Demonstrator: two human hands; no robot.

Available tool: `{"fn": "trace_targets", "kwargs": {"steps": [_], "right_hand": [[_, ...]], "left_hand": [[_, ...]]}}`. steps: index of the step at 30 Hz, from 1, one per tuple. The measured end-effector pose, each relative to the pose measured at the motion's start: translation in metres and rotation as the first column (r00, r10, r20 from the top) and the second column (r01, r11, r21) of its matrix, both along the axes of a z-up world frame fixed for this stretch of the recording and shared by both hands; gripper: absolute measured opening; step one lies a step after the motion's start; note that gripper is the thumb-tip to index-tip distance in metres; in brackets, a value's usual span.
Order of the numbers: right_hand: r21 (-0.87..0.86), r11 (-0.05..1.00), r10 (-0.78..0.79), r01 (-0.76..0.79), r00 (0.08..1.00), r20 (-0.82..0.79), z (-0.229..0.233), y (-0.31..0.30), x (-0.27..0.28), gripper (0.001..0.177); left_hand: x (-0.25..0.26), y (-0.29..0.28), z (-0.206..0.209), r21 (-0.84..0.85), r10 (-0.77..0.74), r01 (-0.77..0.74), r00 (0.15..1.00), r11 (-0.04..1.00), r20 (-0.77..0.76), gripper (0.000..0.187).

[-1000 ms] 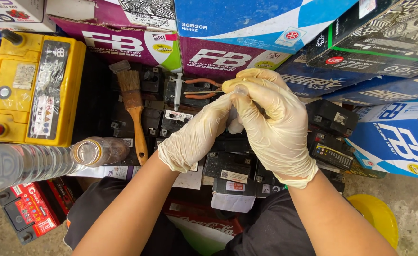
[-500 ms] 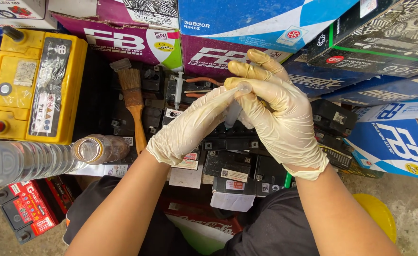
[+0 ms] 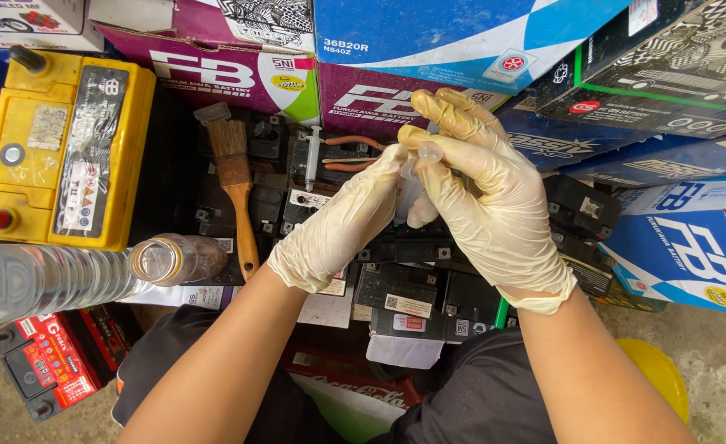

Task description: Filling car battery cells with liquid using a syringe in a workshop environment

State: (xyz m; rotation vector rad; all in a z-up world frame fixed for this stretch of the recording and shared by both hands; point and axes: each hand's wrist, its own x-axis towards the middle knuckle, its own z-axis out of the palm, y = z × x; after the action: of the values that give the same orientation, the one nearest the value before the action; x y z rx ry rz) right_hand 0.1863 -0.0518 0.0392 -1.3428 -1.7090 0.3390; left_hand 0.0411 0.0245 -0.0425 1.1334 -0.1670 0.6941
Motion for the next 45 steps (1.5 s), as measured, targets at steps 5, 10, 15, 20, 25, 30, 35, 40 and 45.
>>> {"fn": "trace_targets", "kwargs": {"steps": [5,10,15,20,25,30,35,40,45], "right_hand": [[0.074,0.985,-0.162,0.153,0.975,0.149,0.013,-0.006,-0.011,0.043],[0.231,0.946,-0.287,0.226,0.916,0.280,0.033,-0.020,-0.043,0.015],[0.228,0.941,-0.301,0.249,0.925,0.231,0.023,-0.017,-0.051,0.008],[0.200,0.962,-0.234,0.185,0.938,0.256,0.024,-0.013,-0.054,0.005],[0.215,0.968,-0.190,0.127,0.933,0.304,0.022,-0.014,-0.057,0.008],[0.231,0.966,-0.199,0.119,0.909,0.366,0.029,-0.015,-0.052,0.007],[0.236,0.961,-0.256,0.141,0.770,0.584,0.033,-0.020,-0.044,0.030],[0.291,0.952,-0.249,0.095,0.794,0.555,0.027,-0.013,-0.045,0.010],[0.319,0.944,-0.262,0.081,0.772,0.579,0.029,-0.015,-0.041,0.014]], "left_hand": [[-0.003,-0.001,0.013,-0.096,0.080,-0.099,0.979,0.990,-0.185,0.050],[-0.003,-0.008,-0.014,-0.083,0.197,-0.221,0.952,0.972,-0.234,0.044],[-0.001,-0.010,0.027,-0.335,0.034,-0.064,0.995,0.940,-0.096,0.053],[-0.004,-0.011,0.030,-0.220,0.121,-0.146,0.985,0.965,-0.125,0.047],[-0.015,-0.008,0.048,0.141,0.280,-0.243,0.871,0.960,-0.404,0.054],[-0.012,-0.010,0.041,0.125,0.345,-0.321,0.873,0.939,-0.346,0.044],[0.003,-0.014,0.026,-0.102,0.290,-0.321,0.926,0.941,-0.241,0.045],[0.007,-0.020,-0.013,-0.218,0.319,-0.337,0.941,0.916,-0.114,0.038],[0.004,-0.021,-0.006,-0.109,0.350,-0.374,0.917,0.921,-0.190,0.050]]}}
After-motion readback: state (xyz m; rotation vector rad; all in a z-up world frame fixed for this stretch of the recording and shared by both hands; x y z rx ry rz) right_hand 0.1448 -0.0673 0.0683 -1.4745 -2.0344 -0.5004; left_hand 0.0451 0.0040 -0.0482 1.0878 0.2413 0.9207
